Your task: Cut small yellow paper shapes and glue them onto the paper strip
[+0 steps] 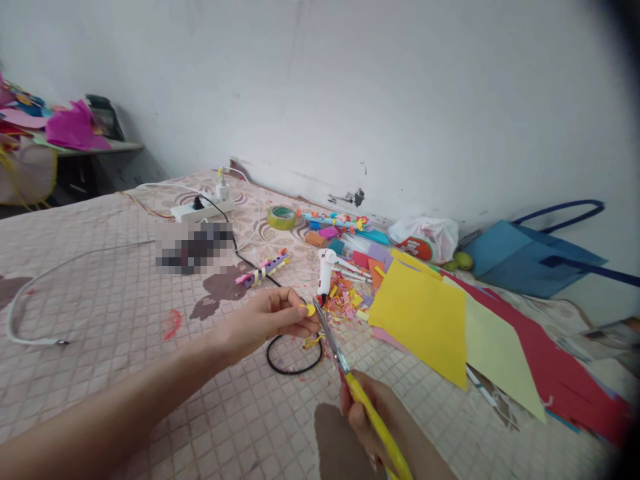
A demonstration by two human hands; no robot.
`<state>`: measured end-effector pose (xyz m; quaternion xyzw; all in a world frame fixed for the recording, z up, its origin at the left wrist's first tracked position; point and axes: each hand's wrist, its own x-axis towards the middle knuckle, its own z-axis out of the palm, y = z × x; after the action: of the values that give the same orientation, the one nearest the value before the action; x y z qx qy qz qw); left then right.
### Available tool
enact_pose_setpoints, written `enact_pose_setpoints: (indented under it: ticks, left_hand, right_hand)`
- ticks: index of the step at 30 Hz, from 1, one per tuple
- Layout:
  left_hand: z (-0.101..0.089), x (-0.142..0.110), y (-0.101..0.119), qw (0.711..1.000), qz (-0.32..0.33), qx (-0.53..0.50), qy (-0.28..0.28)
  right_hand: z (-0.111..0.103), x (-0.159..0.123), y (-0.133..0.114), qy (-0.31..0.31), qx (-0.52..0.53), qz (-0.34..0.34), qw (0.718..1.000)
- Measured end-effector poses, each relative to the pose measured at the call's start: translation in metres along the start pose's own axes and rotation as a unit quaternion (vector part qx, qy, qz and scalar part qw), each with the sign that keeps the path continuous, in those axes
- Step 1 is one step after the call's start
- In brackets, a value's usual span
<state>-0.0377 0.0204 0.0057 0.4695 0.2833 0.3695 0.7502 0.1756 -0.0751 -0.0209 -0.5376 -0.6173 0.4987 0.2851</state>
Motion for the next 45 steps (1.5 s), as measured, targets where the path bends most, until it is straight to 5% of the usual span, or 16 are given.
enact_pose_setpoints:
  ticks: [10,17,21,23,26,28,30,37,45]
  left_hand:
    - [0.016,-0.003,-0.010,0.996,0.038,-0.048,0.069]
    - [0.017,-0.004,-0.012,0.994,0.035,-0.057,0.083]
    - [0.013,-0.002,-0.010,0.995,0.017,-0.023,0.095]
    - [0.009,0.000,-0.010,0.995,0.006,0.008,0.101]
    - [0.003,0.003,-0.009,0.993,-0.010,0.044,0.111]
    - [0.002,0.004,-0.009,0.991,-0.020,0.057,0.119]
    - [0.002,0.004,-0.008,0.990,-0.026,0.065,0.122]
    - [-0.002,0.008,-0.008,0.983,-0.013,0.127,0.134]
    - [-0.015,0.012,-0.007,0.975,0.019,0.191,0.114]
  right_hand:
    - [0.009,0.006,0.015,0.086,-0.120,-0.051,0.988]
    - [0.011,0.006,0.024,0.081,-0.101,-0.039,0.991]
    - [-0.007,0.011,0.019,0.146,-0.109,-0.012,0.983]
    - [-0.031,0.014,0.015,0.203,-0.168,0.014,0.965]
    - [-0.075,0.016,0.016,0.303,-0.379,0.114,0.867]
    - [-0.100,0.016,0.025,0.298,-0.473,0.188,0.808]
    - [-0.117,0.016,0.039,0.298,-0.514,0.208,0.777]
    - [-0.137,0.017,0.075,0.318,-0.557,0.104,0.760]
    - [-0.143,0.012,0.070,0.333,-0.558,0.088,0.755]
